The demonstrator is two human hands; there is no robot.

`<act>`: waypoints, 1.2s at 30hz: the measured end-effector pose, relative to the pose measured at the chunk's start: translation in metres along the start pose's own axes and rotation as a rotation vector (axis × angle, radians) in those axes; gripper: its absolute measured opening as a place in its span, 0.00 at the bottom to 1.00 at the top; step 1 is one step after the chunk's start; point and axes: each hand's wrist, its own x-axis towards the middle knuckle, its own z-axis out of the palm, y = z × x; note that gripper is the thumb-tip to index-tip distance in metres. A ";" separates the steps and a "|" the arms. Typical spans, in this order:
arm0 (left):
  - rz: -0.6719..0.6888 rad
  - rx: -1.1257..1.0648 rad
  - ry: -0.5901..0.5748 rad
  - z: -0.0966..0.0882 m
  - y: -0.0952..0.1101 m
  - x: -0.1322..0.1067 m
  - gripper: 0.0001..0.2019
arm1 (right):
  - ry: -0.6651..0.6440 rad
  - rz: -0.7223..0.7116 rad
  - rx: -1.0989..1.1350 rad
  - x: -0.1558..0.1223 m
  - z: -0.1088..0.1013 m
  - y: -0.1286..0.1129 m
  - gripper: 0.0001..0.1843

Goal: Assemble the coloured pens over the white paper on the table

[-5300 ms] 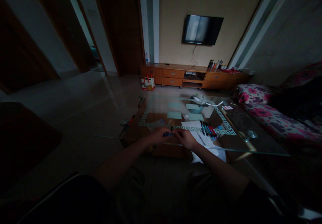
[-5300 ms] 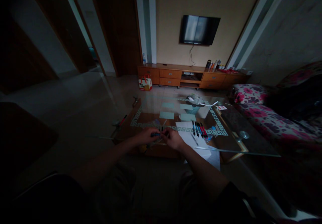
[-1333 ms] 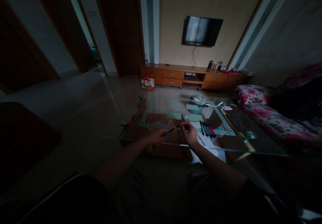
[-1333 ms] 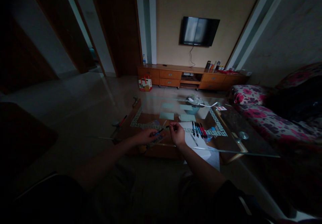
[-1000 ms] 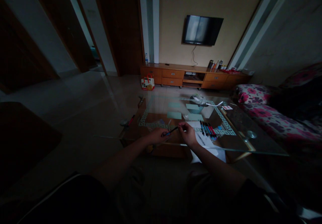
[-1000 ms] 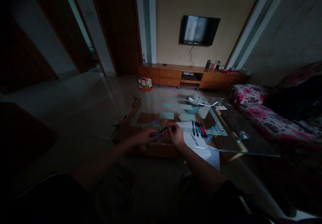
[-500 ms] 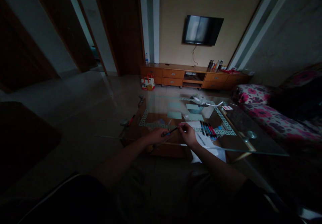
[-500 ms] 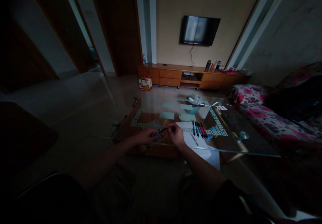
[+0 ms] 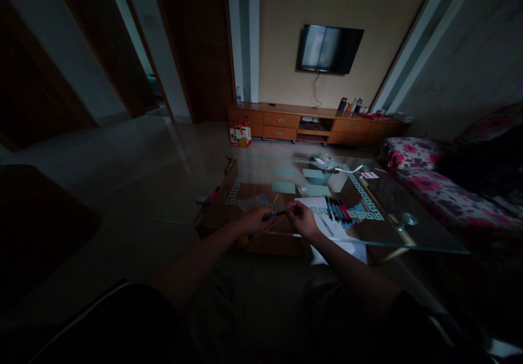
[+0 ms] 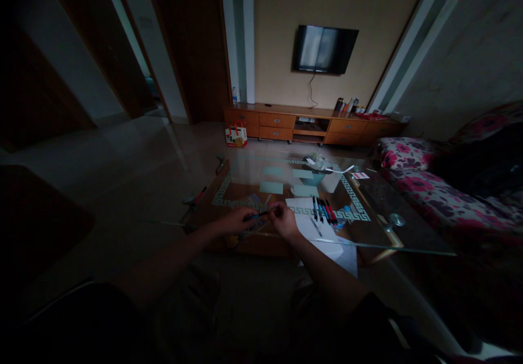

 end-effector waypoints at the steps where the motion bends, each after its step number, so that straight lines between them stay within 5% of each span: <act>1: 0.001 0.004 -0.001 0.000 0.000 0.000 0.13 | -0.006 -0.002 -0.004 0.000 0.000 0.000 0.18; 17: 0.071 0.057 0.025 0.002 -0.001 0.003 0.07 | -0.104 -0.044 -0.060 -0.004 0.002 0.001 0.18; 25: 0.111 -0.074 -0.002 0.003 0.006 0.002 0.12 | -0.177 -0.067 -0.066 -0.008 0.006 -0.008 0.16; 30: 0.117 -0.061 -0.045 0.000 0.009 0.003 0.10 | -0.213 -0.049 -0.082 -0.012 0.006 -0.016 0.22; 36: 0.119 -0.029 0.002 -0.004 0.012 0.002 0.13 | -0.104 -0.035 -0.105 -0.012 0.002 -0.019 0.23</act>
